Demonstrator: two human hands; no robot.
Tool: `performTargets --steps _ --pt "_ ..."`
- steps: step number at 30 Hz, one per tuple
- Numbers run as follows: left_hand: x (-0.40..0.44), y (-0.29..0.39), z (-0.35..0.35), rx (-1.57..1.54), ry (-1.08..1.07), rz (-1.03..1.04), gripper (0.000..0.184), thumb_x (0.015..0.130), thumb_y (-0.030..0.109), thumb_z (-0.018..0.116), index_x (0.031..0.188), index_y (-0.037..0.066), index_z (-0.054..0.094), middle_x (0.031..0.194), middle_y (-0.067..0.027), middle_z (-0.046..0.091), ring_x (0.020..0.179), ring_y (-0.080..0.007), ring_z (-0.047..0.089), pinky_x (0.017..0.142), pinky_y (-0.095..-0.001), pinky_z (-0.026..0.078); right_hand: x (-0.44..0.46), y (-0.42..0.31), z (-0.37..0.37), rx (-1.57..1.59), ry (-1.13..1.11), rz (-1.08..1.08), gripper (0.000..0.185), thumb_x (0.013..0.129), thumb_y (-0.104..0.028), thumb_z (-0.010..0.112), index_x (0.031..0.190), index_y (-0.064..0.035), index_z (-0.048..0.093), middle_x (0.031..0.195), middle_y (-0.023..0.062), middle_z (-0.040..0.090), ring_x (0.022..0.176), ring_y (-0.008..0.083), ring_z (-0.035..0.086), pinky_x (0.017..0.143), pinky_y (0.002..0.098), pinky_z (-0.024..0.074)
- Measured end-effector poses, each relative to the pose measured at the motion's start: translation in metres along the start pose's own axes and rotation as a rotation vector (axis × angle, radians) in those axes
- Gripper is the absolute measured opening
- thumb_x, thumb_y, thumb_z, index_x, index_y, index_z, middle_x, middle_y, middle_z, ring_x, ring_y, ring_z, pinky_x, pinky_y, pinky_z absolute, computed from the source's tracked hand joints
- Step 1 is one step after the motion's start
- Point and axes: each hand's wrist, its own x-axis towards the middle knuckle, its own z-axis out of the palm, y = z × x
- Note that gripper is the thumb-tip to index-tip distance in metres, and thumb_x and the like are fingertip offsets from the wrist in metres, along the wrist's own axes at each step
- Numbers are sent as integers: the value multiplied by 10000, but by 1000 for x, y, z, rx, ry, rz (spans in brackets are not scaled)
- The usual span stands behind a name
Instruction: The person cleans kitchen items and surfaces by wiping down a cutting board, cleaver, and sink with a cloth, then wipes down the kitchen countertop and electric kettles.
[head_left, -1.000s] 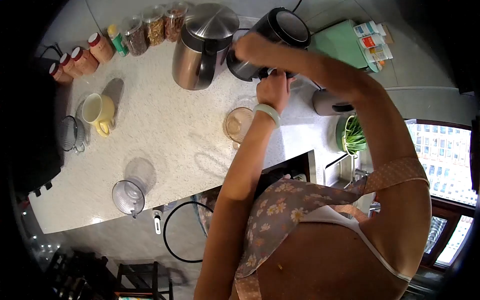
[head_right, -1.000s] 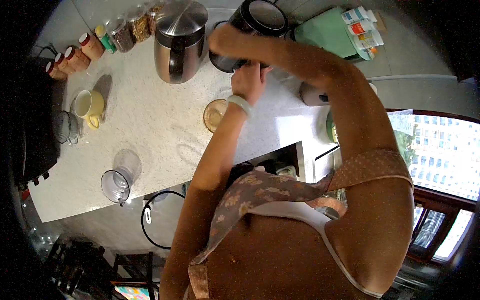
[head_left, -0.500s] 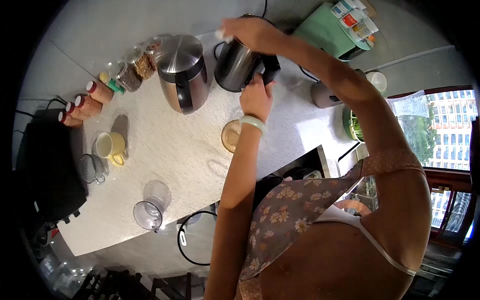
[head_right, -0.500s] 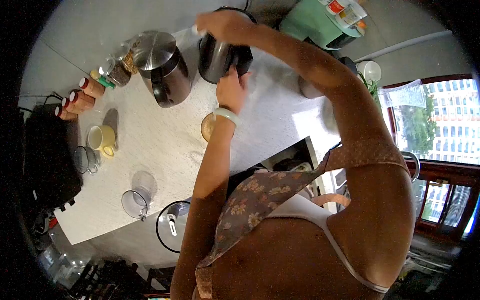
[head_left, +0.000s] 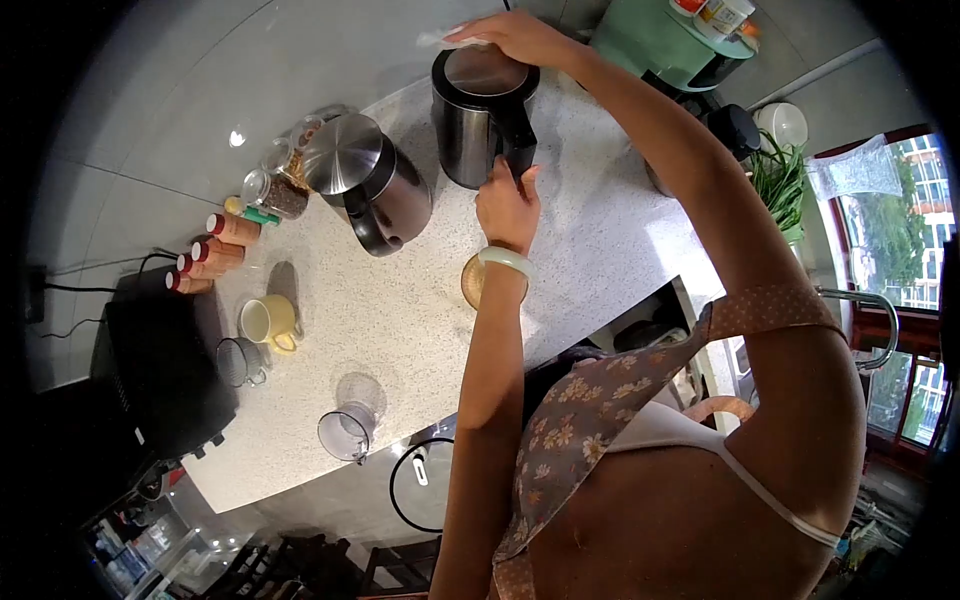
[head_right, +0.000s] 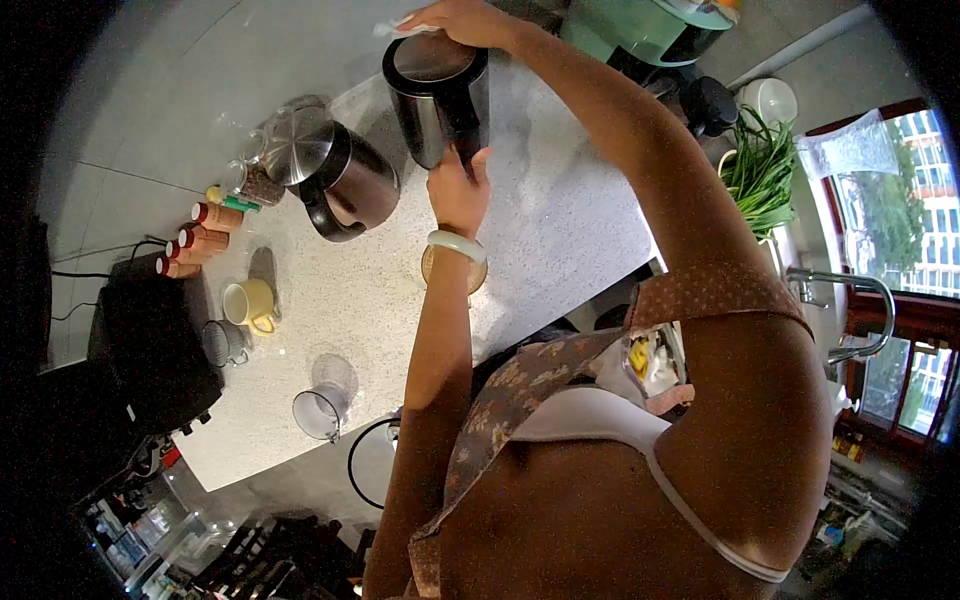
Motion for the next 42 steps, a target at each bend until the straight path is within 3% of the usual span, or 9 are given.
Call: performTargets --steps 8,14,18,20,24,28,30,36,42 --pt "4 -10 0 -102 -55 62 403 886 391 558 973 -1 527 664 -214 613 659 -424 611 567 -482 477 -108 -79 7 361 446 709 444 875 -11 513 1238 -259 572 1208 92 592 1010 240 626 780 284 489" --pt "10 0 -3 -62 -43 77 314 789 272 694 904 -1 590 724 -183 650 689 -380 638 595 -422 495 -126 -135 45 425 787 726 524 839 58 505 1296 -199 520 1278 161 531 1001 268 624 750 260 478" --pt "15 -10 6 -91 -34 -15 164 740 146 712 731 8 625 705 -178 650 675 -347 650 595 -373 491 -101 -66 54 632 874 553 437 857 36 427 1254 -107 542 1197 182 579 1061 296 578 914 286 428" --pt "15 4 3 -274 -72 -55 112 767 85 676 739 -12 627 644 -123 634 593 -169 607 602 -312 472 -96 -18 95 871 587 693 462 826 64 390 1235 -81 550 1127 159 612 1064 259 566 955 283 388" --pt "13 0 10 -389 -50 -108 70 812 -14 616 756 -47 590 696 -47 611 669 -101 558 648 -252 467 -139 -27 143 872 561 849 537 774 115 378 1235 -98 554 1087 194 606 981 228 571 909 302 425" --pt "14 6 10 -322 -65 -171 67 811 -25 599 769 -28 547 751 -55 613 728 -113 561 732 -250 458 -194 -51 197 472 617 934 493 804 91 430 1233 -114 560 1111 181 591 1025 326 561 915 352 438" --pt "14 -7 12 -315 -62 -166 73 803 -36 579 773 -6 520 730 -47 601 718 -127 559 743 -271 458 -191 -76 157 684 538 980 530 774 111 449 1232 -128 567 1165 156 566 1088 327 530 939 370 425" --pt "17 -3 8 -357 -126 -153 120 810 -59 561 797 8 462 738 -55 579 715 -145 565 759 -294 467 -127 -74 89 776 1009 608 595 699 148 463 1231 -102 553 1221 143 524 1096 336 518 939 364 425" --pt "18 -11 9 -209 -115 -41 124 807 -67 559 786 17 469 732 -45 569 722 -141 558 756 -285 460 -191 -89 174 664 754 1117 337 761 27 569 1077 -75 627 997 161 593 905 338 578 770 361 479"
